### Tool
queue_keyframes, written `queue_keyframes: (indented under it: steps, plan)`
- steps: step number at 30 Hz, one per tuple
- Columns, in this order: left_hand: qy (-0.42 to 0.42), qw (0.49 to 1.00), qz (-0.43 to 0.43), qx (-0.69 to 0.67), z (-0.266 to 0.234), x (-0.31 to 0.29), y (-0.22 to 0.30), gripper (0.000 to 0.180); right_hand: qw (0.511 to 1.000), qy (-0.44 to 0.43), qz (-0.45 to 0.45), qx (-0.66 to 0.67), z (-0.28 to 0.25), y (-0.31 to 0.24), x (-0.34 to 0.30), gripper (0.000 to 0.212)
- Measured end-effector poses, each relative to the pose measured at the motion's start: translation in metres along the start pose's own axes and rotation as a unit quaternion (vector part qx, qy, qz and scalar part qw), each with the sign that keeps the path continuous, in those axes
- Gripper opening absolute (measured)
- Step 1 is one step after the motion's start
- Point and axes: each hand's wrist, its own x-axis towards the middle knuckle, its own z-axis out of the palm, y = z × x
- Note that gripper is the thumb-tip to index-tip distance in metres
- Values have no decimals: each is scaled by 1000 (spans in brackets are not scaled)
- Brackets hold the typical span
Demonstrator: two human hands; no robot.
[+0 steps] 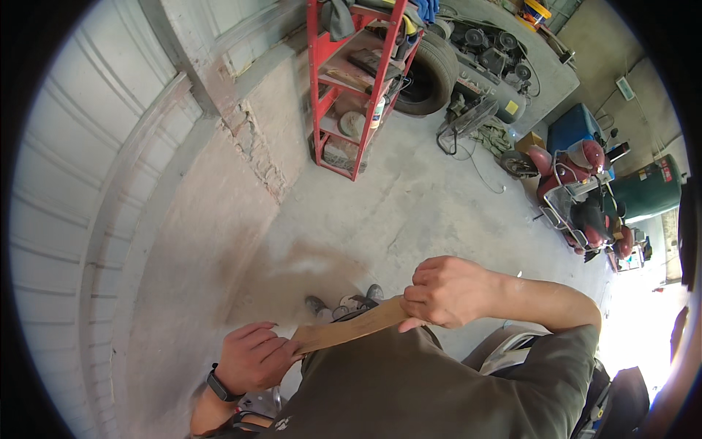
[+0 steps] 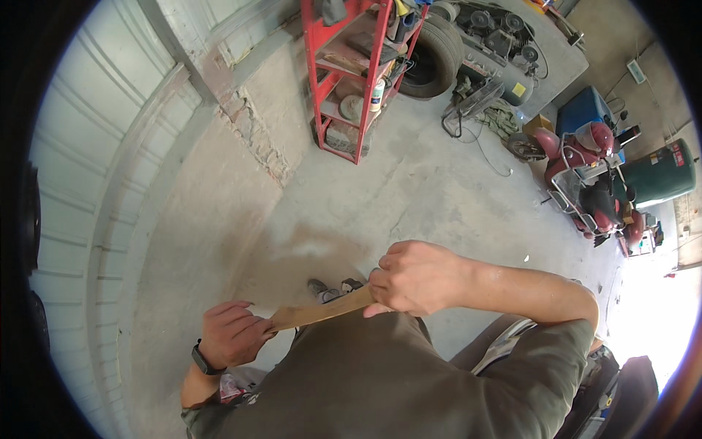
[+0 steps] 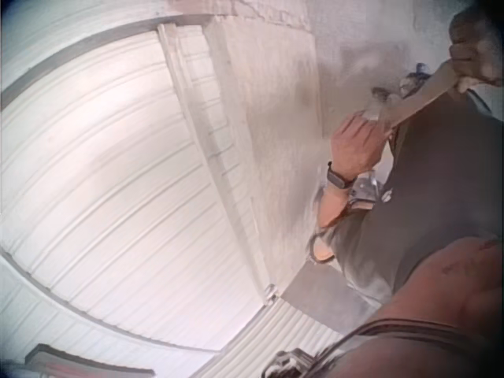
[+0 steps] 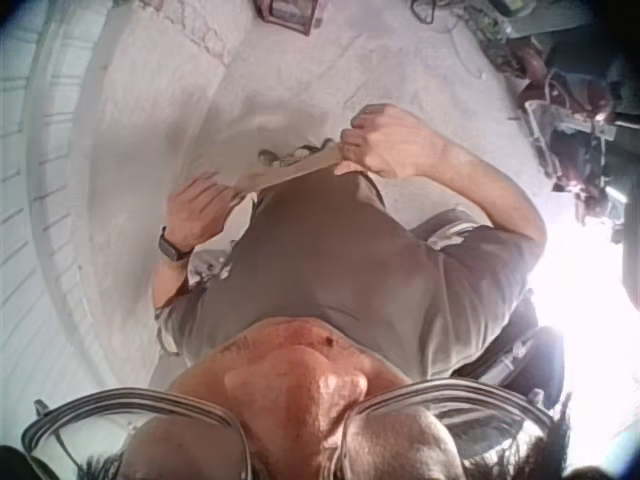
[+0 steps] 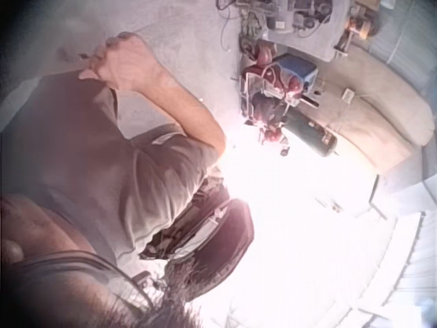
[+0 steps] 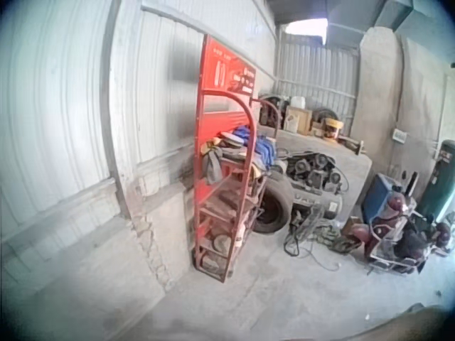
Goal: The person picks up a folded sanding sheet from a cluttered shelf, unfolds it, and separates two abrasive sheets. They then refold the sheets and place them back on the shelf.
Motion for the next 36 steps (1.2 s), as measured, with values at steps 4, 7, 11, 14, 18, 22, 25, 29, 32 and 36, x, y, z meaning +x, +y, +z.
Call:
queue_keyframes:
  steps: [4,7,11,14,18,22,25,29,32,36]
  plan:
    - [32,998,-37,-27,16,32,18,18,997,29,47,59,2,28,-56,37]
    - [26,998,-40,-50,31,61,35,22,993,49,63,83,18,44,-92,35]
    - [-7,995,-54,-83,42,98,51,23,976,122,96,154,43,54,-135,41]
    - [-14,991,-56,-117,49,118,57,20,958,177,110,195,57,56,-157,37]
    - [-11,988,-42,-148,62,140,52,24,940,199,158,226,66,55,-182,34]
    - [17,979,-41,-197,76,155,44,28,872,274,239,328,68,49,-200,34]
    - [45,972,-46,-226,84,162,37,28,857,297,258,332,71,45,-205,33]
    - [74,972,-22,-221,94,168,29,29,846,323,275,323,73,42,-200,33]
    - [97,964,-19,-247,96,167,17,31,837,336,302,309,72,39,-191,35]
    - [100,952,-45,-286,92,155,-11,35,813,329,370,307,73,31,-160,47]
